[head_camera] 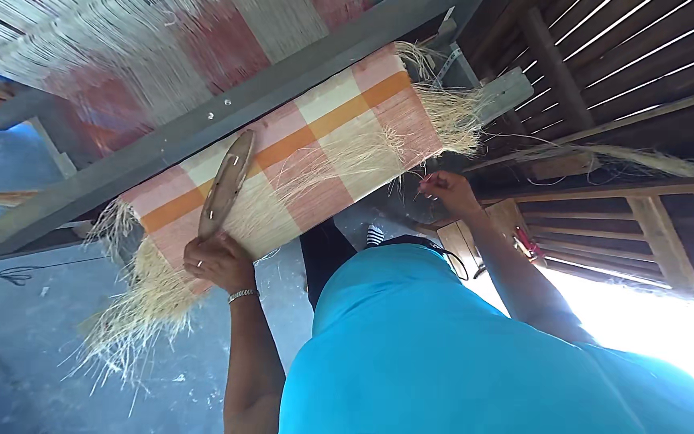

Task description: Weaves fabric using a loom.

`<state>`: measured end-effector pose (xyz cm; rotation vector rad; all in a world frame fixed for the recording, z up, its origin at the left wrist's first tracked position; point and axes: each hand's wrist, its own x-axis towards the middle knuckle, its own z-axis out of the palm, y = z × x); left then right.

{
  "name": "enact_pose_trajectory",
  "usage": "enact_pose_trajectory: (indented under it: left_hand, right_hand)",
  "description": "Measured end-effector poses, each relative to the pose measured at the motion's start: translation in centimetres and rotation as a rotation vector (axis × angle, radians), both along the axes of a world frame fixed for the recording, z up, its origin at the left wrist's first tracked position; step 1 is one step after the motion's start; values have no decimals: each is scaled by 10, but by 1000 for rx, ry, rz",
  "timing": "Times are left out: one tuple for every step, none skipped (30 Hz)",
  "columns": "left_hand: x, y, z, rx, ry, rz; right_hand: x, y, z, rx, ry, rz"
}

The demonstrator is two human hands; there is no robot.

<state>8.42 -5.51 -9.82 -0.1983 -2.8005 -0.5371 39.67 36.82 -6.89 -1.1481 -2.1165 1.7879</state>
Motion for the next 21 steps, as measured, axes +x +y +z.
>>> enact_pose_trajectory:
  left_hand:
    - [1,1,-1,-9,-6,6]
    - [1,1,-2,-29,-10,24]
    - [0,2,-4,-49,-15,43]
    - [-2,2,-5,-62,-19,53]
    - [-3,2,-6,-69,-28,57]
    - [-3,1,-6,-70,-42,54]
    - [-4,1,-5,-71,-60,46]
    - [-4,1,-2,-71,-79,36]
    - [-5,1,0,-70,-93,33]
    - [-5,2,0,-68,-100,31]
    - [-5,2,0,-67,-100,28]
    - [-5,2,0,-66,-95,26]
    - [-5,3,-1,-61,-92,24]
    - [-5,3,-1,-54,-91,22]
    - [-4,4,0,-50,-92,21]
    - [-3,4,0,-49,-91,22]
    - [-4,4,0,-50,-87,24]
    - [-4,4,0,-49,-83,26]
    - [-4,4,-1,-49,-77,28]
    - [-4,3,-3,-49,-72,30]
    - [-5,3,-4,-50,-68,32]
  right_hand:
    - [3,8,7,13,-18,14]
    - [5,15,13,26,-30,29]
    - [7,23,20,34,-41,42]
    - [8,31,28,28,-44,51]
    - [9,38,37,7,-35,56]
    - [10,45,46,-45,-18,53]
    - [11,52,55,-133,12,41]
    - [12,58,64,-250,59,13]
    - [13,63,70,-378,138,-14]
    - [14,68,74,-498,242,-31]
    - [15,72,76,-592,349,-30]
    - [15,75,77,-657,439,-24]
    - [13,76,80,-697,509,-25]
    - [9,76,83,-707,555,-44]
    - [4,75,87,-699,582,-75]
    - [-4,74,90,-681,598,-127]
    - [-12,73,93,-657,603,-188]
    - [-21,75,96,-621,591,-247]
    - [-30,81,97,-586,574,-293]
    - [-39,89,96,-555,561,-328]
    - [-48,100,95,-529,550,-354]
